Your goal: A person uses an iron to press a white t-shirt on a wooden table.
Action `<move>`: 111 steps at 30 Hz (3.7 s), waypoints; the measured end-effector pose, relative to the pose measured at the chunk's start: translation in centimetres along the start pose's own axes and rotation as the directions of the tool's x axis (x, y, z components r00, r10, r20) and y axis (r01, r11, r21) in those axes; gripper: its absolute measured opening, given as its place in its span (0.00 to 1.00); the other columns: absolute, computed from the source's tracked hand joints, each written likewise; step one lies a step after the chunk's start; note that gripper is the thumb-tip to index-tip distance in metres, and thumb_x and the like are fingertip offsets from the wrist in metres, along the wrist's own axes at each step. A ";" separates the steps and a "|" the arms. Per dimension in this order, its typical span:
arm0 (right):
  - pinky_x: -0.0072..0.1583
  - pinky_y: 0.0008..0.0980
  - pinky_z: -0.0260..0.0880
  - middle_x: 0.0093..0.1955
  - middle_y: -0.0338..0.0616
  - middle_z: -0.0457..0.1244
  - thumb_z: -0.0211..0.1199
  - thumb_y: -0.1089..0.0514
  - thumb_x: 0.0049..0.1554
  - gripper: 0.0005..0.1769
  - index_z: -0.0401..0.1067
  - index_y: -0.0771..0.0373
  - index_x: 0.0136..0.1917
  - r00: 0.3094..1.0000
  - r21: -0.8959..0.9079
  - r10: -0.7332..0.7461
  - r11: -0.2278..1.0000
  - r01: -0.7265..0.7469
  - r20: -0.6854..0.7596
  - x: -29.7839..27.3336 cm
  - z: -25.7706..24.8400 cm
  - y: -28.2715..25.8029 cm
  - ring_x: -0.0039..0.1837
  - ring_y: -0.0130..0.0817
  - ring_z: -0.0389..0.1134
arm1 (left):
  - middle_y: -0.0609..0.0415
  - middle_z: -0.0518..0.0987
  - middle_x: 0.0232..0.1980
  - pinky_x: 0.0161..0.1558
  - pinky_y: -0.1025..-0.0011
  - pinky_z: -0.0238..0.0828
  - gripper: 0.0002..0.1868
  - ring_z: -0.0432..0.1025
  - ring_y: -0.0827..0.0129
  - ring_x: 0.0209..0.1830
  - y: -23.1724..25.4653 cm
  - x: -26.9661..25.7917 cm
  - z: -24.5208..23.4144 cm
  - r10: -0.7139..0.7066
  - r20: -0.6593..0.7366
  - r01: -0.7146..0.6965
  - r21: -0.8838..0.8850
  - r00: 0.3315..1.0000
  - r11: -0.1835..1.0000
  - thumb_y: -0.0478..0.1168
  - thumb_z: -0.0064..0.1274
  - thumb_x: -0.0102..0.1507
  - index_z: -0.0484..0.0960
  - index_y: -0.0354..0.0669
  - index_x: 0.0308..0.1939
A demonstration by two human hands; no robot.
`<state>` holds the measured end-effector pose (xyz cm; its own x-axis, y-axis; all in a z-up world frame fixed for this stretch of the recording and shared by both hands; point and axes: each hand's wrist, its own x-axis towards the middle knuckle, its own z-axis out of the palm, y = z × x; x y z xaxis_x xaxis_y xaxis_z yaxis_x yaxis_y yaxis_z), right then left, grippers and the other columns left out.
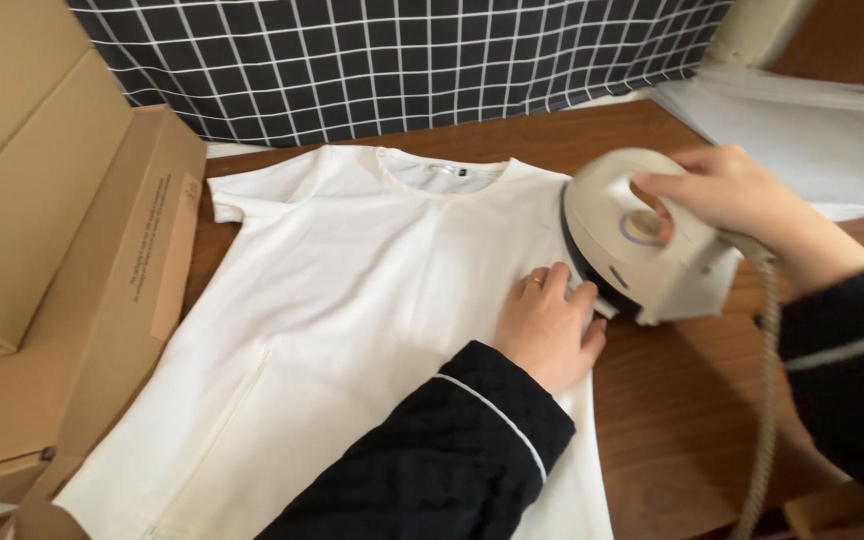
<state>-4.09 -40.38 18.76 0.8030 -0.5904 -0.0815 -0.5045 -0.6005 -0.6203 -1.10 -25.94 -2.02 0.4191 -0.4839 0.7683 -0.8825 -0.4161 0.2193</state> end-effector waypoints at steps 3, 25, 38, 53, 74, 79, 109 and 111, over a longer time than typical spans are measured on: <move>0.53 0.43 0.60 0.50 0.46 0.67 0.66 0.40 0.63 0.17 0.78 0.55 0.52 0.998 -0.081 -0.058 0.995 0.056 -0.017 2.5 0.2 1.0 0.49 0.42 0.61 | 0.42 0.74 0.45 0.51 0.52 0.70 0.15 0.71 0.42 0.44 -0.1 -0.2 0.0 0.001 0.021 -0.001 0.008 1.000 1.000 0.48 0.57 0.64 0.83 0.39 0.43; 0.54 0.34 0.72 0.29 0.34 0.71 0.71 0.34 0.53 0.17 0.84 0.44 0.48 0.982 -0.076 -0.186 0.980 0.186 0.016 4.8 0.6 2.9 0.42 0.34 0.76 | 0.49 0.71 0.49 0.64 0.49 0.72 0.19 0.73 0.46 0.58 -1.0 -0.1 0.5 -0.032 0.209 0.026 0.033 0.977 0.999 0.51 0.54 0.63 0.79 0.40 0.48; 0.55 0.42 0.74 0.30 0.55 0.77 0.66 0.41 0.59 0.21 0.84 0.60 0.45 0.990 -0.169 -0.105 0.978 0.120 0.096 -1.5 -1.9 3.8 0.49 0.46 0.77 | 0.49 0.69 0.51 0.66 0.47 0.69 0.26 0.72 0.46 0.60 -0.7 0.2 -0.1 -0.061 0.267 0.052 0.040 0.962 0.998 0.51 0.48 0.66 0.76 0.40 0.63; 0.62 0.48 0.74 0.51 0.45 0.75 0.75 0.29 0.49 0.28 0.85 0.45 0.56 0.986 -0.128 -0.124 0.986 0.109 -0.115 11.0 2.0 6.4 0.62 0.48 0.74 | 0.47 0.70 0.53 0.66 0.47 0.66 0.30 0.69 0.47 0.61 -0.7 0.3 -0.5 -0.013 0.296 -0.001 0.045 0.955 0.999 0.51 0.46 0.67 0.81 0.41 0.69; 0.44 0.38 0.63 0.31 0.49 0.73 0.63 0.42 0.65 0.20 0.84 0.58 0.52 1.000 -0.204 -0.026 0.979 0.027 0.006 -1.0 -1.0 2.3 0.37 0.39 0.66 | 0.49 0.74 0.45 0.43 0.53 0.67 0.20 0.68 0.48 0.43 -0.2 -0.3 0.0 0.099 0.058 -0.103 0.066 0.993 0.993 0.48 0.53 0.65 0.88 0.48 0.57; 0.55 0.44 0.66 0.50 0.48 0.73 0.63 0.39 0.61 0.24 0.82 0.57 0.59 0.997 -0.181 -0.036 0.983 0.023 -0.071 2.3 0.1 1.6 0.51 0.46 0.71 | 0.49 0.74 0.45 0.42 0.54 0.67 0.19 0.68 0.49 0.43 -0.4 -0.2 -0.3 0.101 0.088 -0.106 0.063 0.991 0.992 0.49 0.54 0.64 0.88 0.49 0.55; 0.41 0.41 0.56 0.35 0.49 0.64 0.66 0.37 0.62 0.28 0.81 0.67 0.53 0.995 -0.190 0.002 0.982 -0.022 -0.104 2.0 -2.1 5.5 0.36 0.43 0.59 | 0.52 0.72 0.45 0.43 0.55 0.70 0.16 0.70 0.52 0.44 -0.1 -0.4 0.1 0.050 0.126 -0.060 0.076 0.991 0.995 0.43 0.56 0.64 0.89 0.57 0.54; 0.39 0.41 0.55 0.33 0.47 0.64 0.66 0.38 0.62 0.26 0.78 0.66 0.44 0.994 -0.177 0.007 0.984 -0.026 -0.108 2.6 -2.4 6.0 0.33 0.42 0.57 | 0.52 0.72 0.45 0.43 0.55 0.69 0.15 0.70 0.52 0.44 -0.2 -0.4 0.4 0.049 0.125 -0.059 0.083 0.991 0.995 0.44 0.56 0.64 0.90 0.57 0.54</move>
<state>-5.77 -46.85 16.67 0.7607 -0.6491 -0.0010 -0.5733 -0.6712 -0.4700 -1.03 -25.99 -2.60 0.3989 -0.5959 0.6970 -0.8851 -0.4490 0.1227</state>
